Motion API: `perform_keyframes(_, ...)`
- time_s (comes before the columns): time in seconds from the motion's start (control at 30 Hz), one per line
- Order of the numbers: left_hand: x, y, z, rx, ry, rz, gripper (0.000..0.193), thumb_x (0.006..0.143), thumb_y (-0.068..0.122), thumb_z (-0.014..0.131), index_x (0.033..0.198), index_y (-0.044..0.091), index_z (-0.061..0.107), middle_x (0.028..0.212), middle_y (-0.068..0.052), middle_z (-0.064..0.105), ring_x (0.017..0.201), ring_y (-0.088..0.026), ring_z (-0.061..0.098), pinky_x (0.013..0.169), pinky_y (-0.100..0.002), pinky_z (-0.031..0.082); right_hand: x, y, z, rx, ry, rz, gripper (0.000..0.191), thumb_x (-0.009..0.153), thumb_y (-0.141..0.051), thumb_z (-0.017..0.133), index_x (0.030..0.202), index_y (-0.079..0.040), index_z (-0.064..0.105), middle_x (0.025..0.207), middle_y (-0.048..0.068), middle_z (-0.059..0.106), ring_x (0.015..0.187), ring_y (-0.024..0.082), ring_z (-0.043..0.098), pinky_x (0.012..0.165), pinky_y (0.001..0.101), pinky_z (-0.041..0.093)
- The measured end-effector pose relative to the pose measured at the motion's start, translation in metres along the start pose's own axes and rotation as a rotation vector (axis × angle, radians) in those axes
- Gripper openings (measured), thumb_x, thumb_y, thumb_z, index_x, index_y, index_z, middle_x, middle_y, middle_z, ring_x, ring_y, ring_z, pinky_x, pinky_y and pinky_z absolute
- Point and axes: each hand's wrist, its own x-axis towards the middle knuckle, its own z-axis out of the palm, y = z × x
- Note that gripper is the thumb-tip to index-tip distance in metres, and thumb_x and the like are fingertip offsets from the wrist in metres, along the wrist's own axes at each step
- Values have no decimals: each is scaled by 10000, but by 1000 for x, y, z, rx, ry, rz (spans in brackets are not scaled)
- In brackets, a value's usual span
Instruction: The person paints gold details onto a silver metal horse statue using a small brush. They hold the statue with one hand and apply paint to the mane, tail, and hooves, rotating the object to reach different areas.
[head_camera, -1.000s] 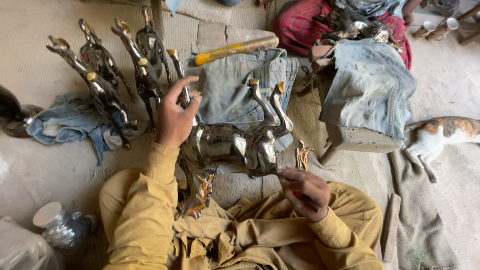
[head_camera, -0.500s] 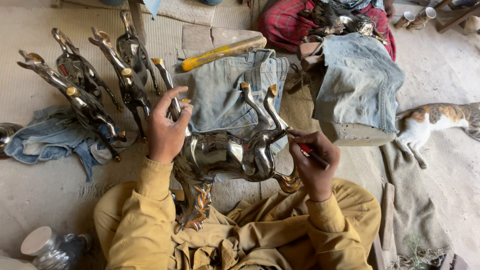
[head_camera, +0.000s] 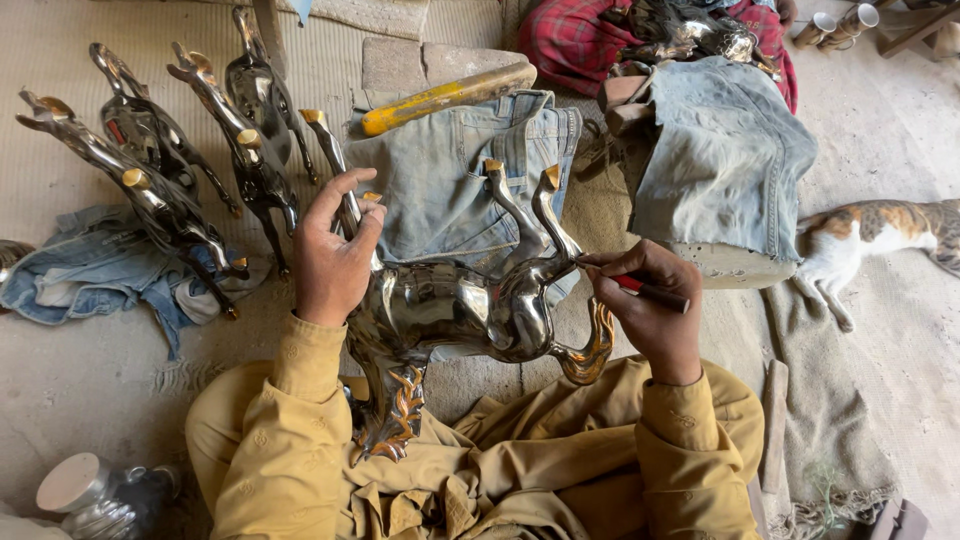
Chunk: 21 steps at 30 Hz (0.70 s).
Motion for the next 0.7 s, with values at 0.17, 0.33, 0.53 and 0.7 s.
perform_keyframes(0.17,0,-2,0,-13,0,-27,349,966,4,673,1308,70,662,994,-10,690,899,-53,630,823,-238,533,-17,3,15,38,147,-26,160,907,90,740,837,25,611,916,122,751,996,179,774,823,256,613)
perform_keyframes(0.33,0,-4,-2,-30,-12,-29,362,975,3,662,1330,77,653,1004,-14,691,895,-51,626,788,-231,533,-34,14,44,24,349,-106,173,919,86,751,848,21,607,900,128,733,1017,225,780,815,274,643)
perform_keyframes(0.53,1,-6,-2,-27,-16,-19,362,976,8,660,1331,79,648,1001,-19,697,893,-54,632,777,-233,535,-46,17,67,102,472,-138,168,957,89,717,885,16,584,964,138,751,1062,243,762,906,288,637)
perform_keyframes(0.7,-1,-5,-2,-9,-14,11,357,983,5,656,1333,74,647,1006,-28,701,904,-57,633,798,-237,535,-49,15,77,153,490,-132,171,965,92,715,889,15,583,976,146,745,1094,245,758,895,279,627)
